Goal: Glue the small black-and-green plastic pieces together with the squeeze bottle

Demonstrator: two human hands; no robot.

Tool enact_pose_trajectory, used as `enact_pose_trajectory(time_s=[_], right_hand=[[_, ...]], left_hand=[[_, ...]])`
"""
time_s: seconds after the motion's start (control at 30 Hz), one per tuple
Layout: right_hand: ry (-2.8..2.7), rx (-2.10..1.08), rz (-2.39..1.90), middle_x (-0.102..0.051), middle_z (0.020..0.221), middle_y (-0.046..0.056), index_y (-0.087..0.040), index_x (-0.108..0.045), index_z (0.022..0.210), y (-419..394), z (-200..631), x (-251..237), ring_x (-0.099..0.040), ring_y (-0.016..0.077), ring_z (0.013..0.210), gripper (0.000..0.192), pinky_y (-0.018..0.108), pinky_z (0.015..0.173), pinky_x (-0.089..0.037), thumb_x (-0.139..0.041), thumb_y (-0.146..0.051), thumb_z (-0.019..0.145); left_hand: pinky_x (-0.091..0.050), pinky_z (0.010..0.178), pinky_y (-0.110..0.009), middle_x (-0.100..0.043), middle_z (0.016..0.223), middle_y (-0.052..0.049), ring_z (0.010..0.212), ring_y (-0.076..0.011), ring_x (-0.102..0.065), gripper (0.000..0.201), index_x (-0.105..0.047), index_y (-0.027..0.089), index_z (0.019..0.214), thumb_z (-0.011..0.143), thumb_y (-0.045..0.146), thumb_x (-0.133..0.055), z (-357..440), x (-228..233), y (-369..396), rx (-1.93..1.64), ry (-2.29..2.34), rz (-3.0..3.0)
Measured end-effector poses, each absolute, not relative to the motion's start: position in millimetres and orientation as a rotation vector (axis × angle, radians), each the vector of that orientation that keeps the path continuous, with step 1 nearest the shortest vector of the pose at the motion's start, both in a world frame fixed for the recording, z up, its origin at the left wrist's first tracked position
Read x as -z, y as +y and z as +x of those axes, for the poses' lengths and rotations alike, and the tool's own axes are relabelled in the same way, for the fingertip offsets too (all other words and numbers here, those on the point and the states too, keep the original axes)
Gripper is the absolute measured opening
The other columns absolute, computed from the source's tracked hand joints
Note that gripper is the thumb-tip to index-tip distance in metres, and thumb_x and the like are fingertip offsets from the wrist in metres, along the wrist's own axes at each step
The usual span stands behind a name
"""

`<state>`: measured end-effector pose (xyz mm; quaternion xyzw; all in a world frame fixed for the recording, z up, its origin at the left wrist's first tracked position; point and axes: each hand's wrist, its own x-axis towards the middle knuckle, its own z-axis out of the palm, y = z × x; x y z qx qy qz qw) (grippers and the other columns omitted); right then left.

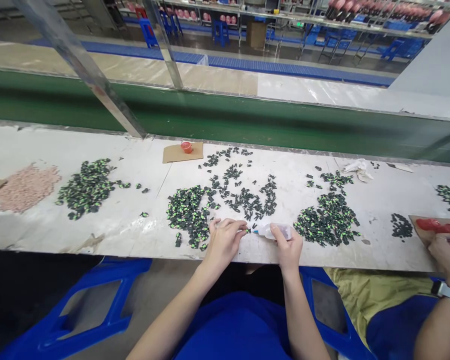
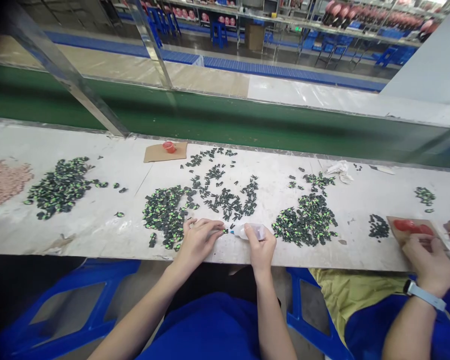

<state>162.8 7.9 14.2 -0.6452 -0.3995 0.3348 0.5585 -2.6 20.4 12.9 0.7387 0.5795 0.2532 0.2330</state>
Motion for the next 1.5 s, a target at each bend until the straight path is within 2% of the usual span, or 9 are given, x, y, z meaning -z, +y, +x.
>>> enact_pose_trajectory(time_s=[0.2, 0.37, 0.6, 0.7, 0.8, 0.93, 1.17, 1.33, 1.5], right_hand=[[-0.752, -0.739, -1.300, -0.065, 0.085, 0.005, -0.017, -0.059, 0.091, 8.9, 176.2, -10.5, -0.062, 0.0183, 0.072, 0.034, 0.031, 0.066, -0.050, -0.069, -0.041, 0.069], [-0.850, -0.584, -1.380, -0.064, 0.088, 0.005, -0.021, -0.045, 0.087, 23.4, 184.9, -14.3, -0.064, 0.0204, 0.087, 0.045, 0.037, 0.084, -0.049, -0.077, -0.033, 0.058], [-1.064, -0.428, -1.570, -0.063, 0.100, 0.010, -0.020, -0.044, 0.106, 28.8, 183.6, -8.4, -0.063, 0.0219, 0.091, 0.056, 0.038, 0.081, -0.052, -0.076, -0.035, 0.063], [-1.199, 0.019, -1.486, -0.059, 0.110, 0.012, -0.020, -0.044, 0.114, 13.2, 181.0, -11.1, -0.062, 0.0218, 0.092, 0.062, 0.037, 0.076, -0.054, -0.080, -0.030, 0.064], [-1.429, 0.393, -1.300, -0.060, 0.095, 0.005, -0.024, -0.054, 0.106, -2.5, 175.0, -13.5, -0.062, 0.0169, 0.079, 0.043, 0.029, 0.065, -0.053, -0.076, -0.015, 0.070], [-1.849, 0.030, -1.323, -0.063, 0.090, 0.004, -0.026, -0.067, 0.098, -2.9, 161.5, -8.4, -0.057, 0.0089, 0.058, 0.019, 0.021, 0.054, -0.048, -0.056, -0.013, 0.088], [-1.873, -0.266, -1.704, -0.065, 0.083, 0.004, -0.022, -0.070, 0.086, 15.1, 145.2, -1.0, -0.065, 0.0161, 0.068, 0.011, 0.024, 0.057, -0.049, -0.059, -0.021, 0.087], [-1.939, -0.221, -1.843, -0.064, 0.089, 0.007, -0.020, -0.064, 0.088, 13.3, 138.9, 0.0, -0.061, 0.0153, 0.057, 0.020, 0.024, 0.046, -0.042, -0.047, -0.026, 0.093], [-1.731, -0.373, -1.650, -0.066, 0.082, 0.007, -0.019, -0.060, 0.088, 8.7, 142.7, 0.2, -0.064, 0.0174, 0.068, 0.026, 0.026, 0.061, -0.049, -0.038, -0.030, 0.096]], left_hand=[[-0.025, 0.098, -0.047, -0.074, 0.092, -0.001, 0.093, -0.0211, -0.062, 0.015, -0.063, 0.025, 0.094, 0.084, 0.014, -0.058, -4.8, -8.7, 22.4, -0.721, 1.547, 2.001], [-0.026, 0.096, -0.046, -0.073, 0.094, -0.002, 0.097, -0.0225, -0.061, 0.010, -0.065, 0.025, 0.092, 0.084, 0.019, -0.062, -7.5, -11.7, 24.2, -0.708, 1.540, 2.050], [-0.036, 0.087, -0.042, -0.070, 0.098, -0.004, 0.099, -0.0239, -0.057, 0.011, -0.069, 0.023, 0.088, 0.083, 0.015, -0.063, -3.0, -2.4, 21.9, -0.769, 1.502, 2.168], [-0.040, 0.083, -0.040, -0.069, 0.095, -0.005, 0.100, -0.0243, -0.055, 0.011, -0.069, 0.022, 0.085, 0.082, 0.012, -0.062, -1.7, 3.5, 22.2, -0.860, 1.466, 2.180], [-0.042, 0.084, -0.039, -0.069, 0.095, -0.004, 0.098, -0.0237, -0.055, 0.011, -0.067, 0.022, 0.086, 0.084, 0.013, -0.061, -4.6, 4.3, 24.0, -0.951, 1.392, 2.169], [-0.046, 0.084, -0.037, -0.069, 0.092, -0.004, 0.095, -0.0216, -0.057, 0.013, -0.065, 0.021, 0.094, 0.089, 0.017, -0.054, -14.4, -2.4, 25.3, -1.018, 1.256, 2.131], [-0.050, 0.079, -0.033, -0.069, 0.089, -0.005, 0.089, -0.0193, -0.062, 0.015, -0.065, 0.020, 0.094, 0.091, 0.022, -0.050, -27.9, -5.4, 19.6, -1.104, 1.290, 2.063], [-0.051, 0.078, -0.031, -0.069, 0.088, -0.004, 0.087, -0.0184, -0.063, 0.014, -0.065, 0.020, 0.092, 0.091, 0.023, -0.051, -26.6, -4.9, 17.8, -1.120, 1.291, 2.029], [-0.052, 0.075, -0.029, -0.069, 0.087, -0.004, 0.084, -0.0175, -0.064, 0.012, -0.065, 0.020, 0.092, 0.090, 0.023, -0.053, -24.0, -8.8, 17.3, -1.170, 1.282, 2.018]])
